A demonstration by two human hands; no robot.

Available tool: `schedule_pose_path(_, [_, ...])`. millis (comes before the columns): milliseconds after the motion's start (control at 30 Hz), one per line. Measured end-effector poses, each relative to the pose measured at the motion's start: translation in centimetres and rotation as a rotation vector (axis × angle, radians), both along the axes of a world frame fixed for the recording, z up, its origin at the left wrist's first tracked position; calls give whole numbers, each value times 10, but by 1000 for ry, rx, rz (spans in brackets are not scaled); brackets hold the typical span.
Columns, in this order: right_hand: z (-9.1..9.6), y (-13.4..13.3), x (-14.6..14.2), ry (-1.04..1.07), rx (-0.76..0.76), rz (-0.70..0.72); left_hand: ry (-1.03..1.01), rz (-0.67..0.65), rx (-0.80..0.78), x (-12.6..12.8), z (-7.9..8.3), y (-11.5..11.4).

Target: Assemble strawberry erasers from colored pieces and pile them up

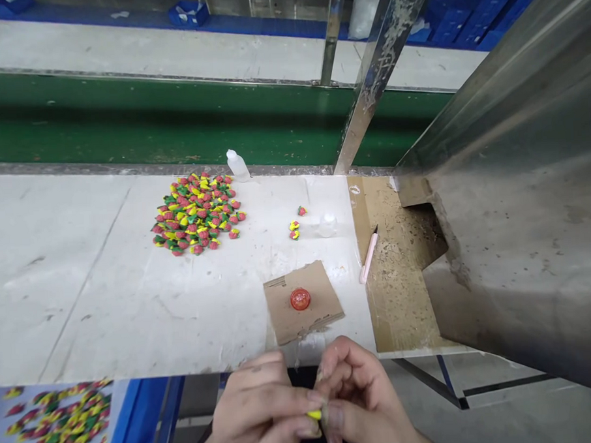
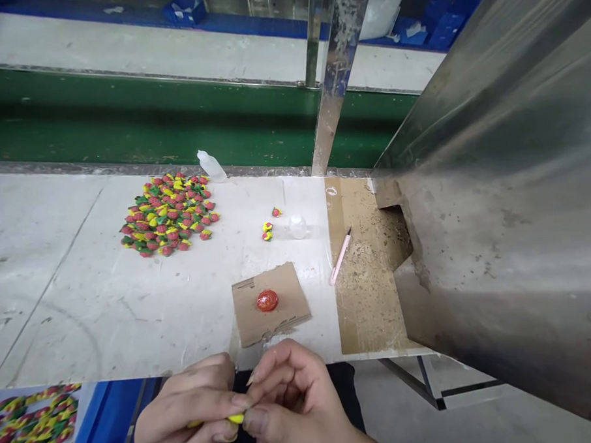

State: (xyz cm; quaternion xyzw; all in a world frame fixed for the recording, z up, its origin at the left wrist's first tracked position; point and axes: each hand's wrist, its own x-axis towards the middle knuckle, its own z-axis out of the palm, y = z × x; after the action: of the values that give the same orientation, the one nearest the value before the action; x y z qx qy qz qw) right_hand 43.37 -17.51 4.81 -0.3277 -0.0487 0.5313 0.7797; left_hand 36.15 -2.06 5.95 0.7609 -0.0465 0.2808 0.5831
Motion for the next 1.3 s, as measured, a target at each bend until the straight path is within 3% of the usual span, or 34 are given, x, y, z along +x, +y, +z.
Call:
schedule_pose_path(100, [-6,-3,-5,-61,58,-14,29,27,-213,-1,-7,-11])
schedule_pose_path(200, [-5,-6,-7,-124,-7,-31,23,25,-186,-3,-10,-13])
schedule_pose_path(267, [-1,-8,-5,-161,-98,-33,10,39,-48,-4,-9,-9])
schedule_pose_path(433, [10,-8,6,-201,-276,2,4,31,483,-8,0,10])
schedule_pose_path(533, [7,-9,13,-246,-333,106,-7,34,638,-8,-2,17])
schedule_pose_path(800, [-20,-15,14,-232,-428,335,-36,-47,633,-7,-25,19])
schedule_pose_path(867, [-21,-14,16,-215,-392,381,35,-56,611,-12,-28,19])
schedule_pose_path(933, [-20,-13,22,-264,-389,354,204,19,537,-18,-28,21])
schedule_pose_path(1033, [-21,-12,37,-626,-540,185,507,134,358,-24,-26,30])
schedule_pose_path(1167, [-30,-12,60,-1329,-716,47,676,106,221,-27,-28,50])
schedule_pose_path(1300, [-36,-5,72,-1557,-723,33,671,197,181,-30,-37,63])
